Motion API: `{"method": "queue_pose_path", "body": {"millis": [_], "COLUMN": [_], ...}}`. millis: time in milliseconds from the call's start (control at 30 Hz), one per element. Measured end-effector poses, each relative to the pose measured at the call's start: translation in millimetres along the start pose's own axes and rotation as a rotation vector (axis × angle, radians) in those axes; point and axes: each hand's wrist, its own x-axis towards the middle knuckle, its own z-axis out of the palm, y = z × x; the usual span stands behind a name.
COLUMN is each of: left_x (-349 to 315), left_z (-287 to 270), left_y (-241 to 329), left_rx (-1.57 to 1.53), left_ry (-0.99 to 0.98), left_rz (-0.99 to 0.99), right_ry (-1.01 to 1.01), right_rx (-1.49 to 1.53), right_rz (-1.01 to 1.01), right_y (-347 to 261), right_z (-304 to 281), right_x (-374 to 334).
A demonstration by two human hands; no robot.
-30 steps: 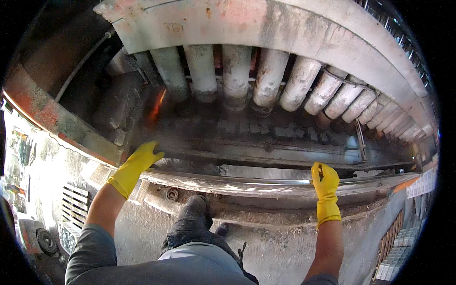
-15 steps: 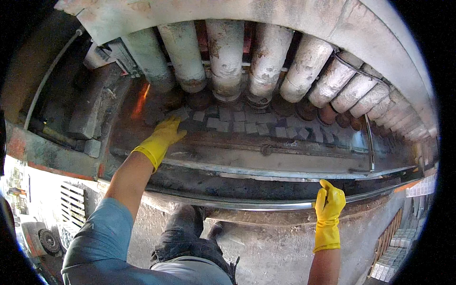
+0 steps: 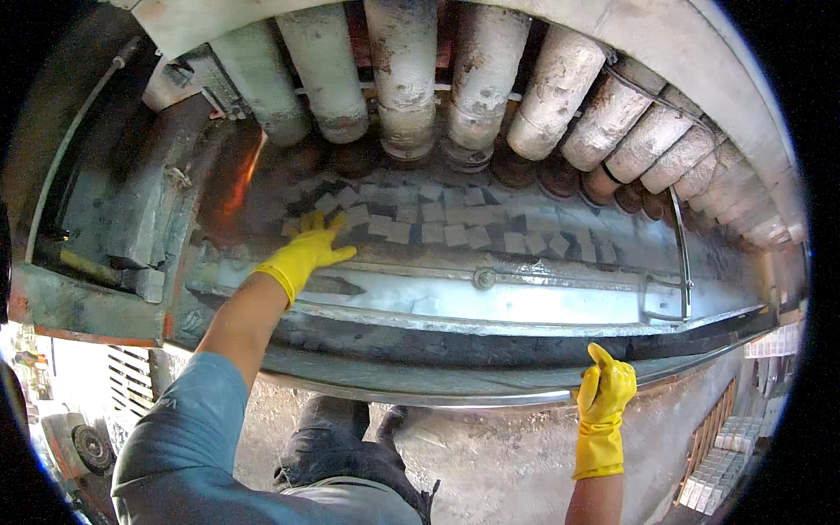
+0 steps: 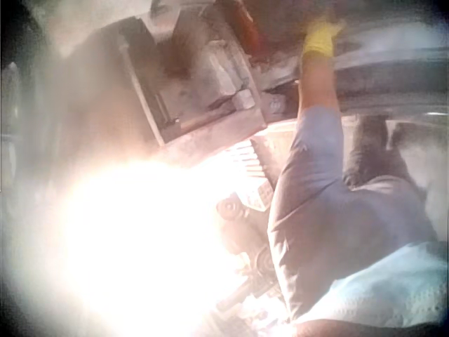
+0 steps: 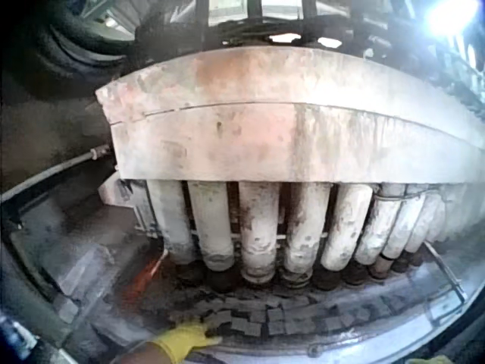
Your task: The person lifts a basket of white rectangular tiles and pours them into a large industrial machine with rotating rollers. They then use both hands to spread and arrange the tiles on the machine's surface.
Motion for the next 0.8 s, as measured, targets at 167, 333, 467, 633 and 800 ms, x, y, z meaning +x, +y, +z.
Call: {"method": "queue_pose_path", "body": {"millis": [167, 333, 467, 633, 800], "left_x": [-19.5, -22.5, -22.5, 1.5, 8.6], "left_z": [12.6, 20.7, 19.8, 32.6, 27.7], "left_y": [-9.2, -38.6, -72.7, -129.2, -128.5], "left_rx": [-0.011, -0.156, -0.218, -0.130, -0.098], "left_ry": [-0.005, 0.188, 0.391, 0.420, 0.393], "left_rz": [0.116, 0.252, 0.035, -0.174, -0.209], "right_ry": [0.035, 0.051, 0.023, 0.013, 0.001], "right_rx": [-0.019, -0.020, 0.003, -0.001, 0.004], "right_rz": [-0.038, -0.036, 0.024, 0.030, 0.022], "right_y": [-10.3, -9.5, -12.9, -18.9, -22.7], "right_z": [-5.9, -10.7, -14.2, -16.9, -17.1], "right_x": [-7.7, -23.5, -34.4, -47.8, -64.8]}}
